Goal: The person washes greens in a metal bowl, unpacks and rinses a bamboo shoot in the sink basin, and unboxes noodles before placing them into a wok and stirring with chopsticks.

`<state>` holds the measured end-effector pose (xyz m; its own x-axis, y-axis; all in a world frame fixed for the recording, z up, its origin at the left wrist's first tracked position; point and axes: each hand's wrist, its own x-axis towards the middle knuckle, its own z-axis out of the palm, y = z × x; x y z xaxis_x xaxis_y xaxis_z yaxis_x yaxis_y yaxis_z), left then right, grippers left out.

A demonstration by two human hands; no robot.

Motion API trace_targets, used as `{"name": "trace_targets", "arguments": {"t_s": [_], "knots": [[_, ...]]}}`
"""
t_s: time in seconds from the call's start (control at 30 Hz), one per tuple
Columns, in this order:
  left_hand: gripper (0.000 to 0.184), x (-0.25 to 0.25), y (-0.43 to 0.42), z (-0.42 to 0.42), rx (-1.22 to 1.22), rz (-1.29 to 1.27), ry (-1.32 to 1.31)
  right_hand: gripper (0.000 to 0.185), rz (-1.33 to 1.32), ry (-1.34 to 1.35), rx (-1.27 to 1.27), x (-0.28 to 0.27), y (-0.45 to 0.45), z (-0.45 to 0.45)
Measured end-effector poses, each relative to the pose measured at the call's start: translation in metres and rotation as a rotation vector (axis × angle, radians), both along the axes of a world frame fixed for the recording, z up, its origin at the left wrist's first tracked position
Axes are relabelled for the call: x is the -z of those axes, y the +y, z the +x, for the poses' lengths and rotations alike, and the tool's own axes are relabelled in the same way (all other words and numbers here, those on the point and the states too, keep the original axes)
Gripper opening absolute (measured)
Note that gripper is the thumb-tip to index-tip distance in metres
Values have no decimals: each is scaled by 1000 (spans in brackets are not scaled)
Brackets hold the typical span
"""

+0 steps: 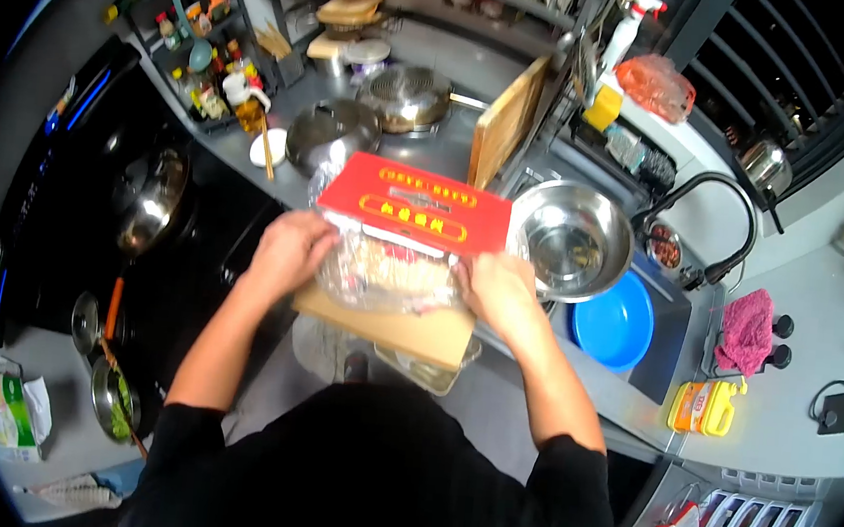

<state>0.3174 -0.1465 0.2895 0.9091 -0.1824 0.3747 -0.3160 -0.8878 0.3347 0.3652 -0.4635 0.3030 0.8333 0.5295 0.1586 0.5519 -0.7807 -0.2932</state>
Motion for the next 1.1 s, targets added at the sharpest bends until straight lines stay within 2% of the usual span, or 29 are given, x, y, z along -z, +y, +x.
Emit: {"name": "trace_targets", "arguments": {"t_s": [0.03, 0.07, 0.13, 0.27, 0.4, 0.47, 0.53, 0.57, 0.67, 0.7, 0.8, 0.83, 0.93, 0.97, 1.1], "knots": [[15, 10, 6, 1, 9, -22, -49, 18, 8, -20, 20, -11, 2, -3], [16, 7, 8, -2, -32, -76, 14, 17, 31, -34, 56, -6, 0, 0], [19, 9, 19, -2, -65, -102, 12, 24, 66, -132, 202, -17, 8, 5], [24, 10, 33, 20, -23, -226, -162, 39, 258, -136, 374, -18, 22, 54], [36, 12, 39, 59, 137, -105, -208, 41, 219, -160, 443, 26, 19, 113], [44, 13, 36, 78, 200, -66, -172, 44, 236, -155, 423, 25, 18, 109], [49, 14, 30, 88, 217, 27, -23, 44, 270, -62, 489, 14, 24, 93], [54, 23, 30, 96, 255, 80, -47, 42, 319, -58, 465, 4, 28, 80], [52, 29, 19, 117, 220, 227, -88, 33, 349, -59, 322, 0, 37, 55], [40, 29, 18, 126, 229, 238, -104, 29, 267, -81, 274, 9, 35, 56], [24, 26, 17, 147, 193, 224, -125, 33, 287, -110, 198, 17, 38, 60], [14, 22, 19, 148, 220, 127, -193, 30, 236, -167, 216, 17, 38, 60], [14, 6, 24, 143, 142, 26, -155, 26, 270, -52, 126, 5, 44, 49], [15, 1, 26, 140, 138, -2, -187, 25, 261, -72, 18, 6, 47, 44], [16, -10, 28, 136, 39, -23, -148, 37, 157, -159, -161, 18, 65, 17]]}}
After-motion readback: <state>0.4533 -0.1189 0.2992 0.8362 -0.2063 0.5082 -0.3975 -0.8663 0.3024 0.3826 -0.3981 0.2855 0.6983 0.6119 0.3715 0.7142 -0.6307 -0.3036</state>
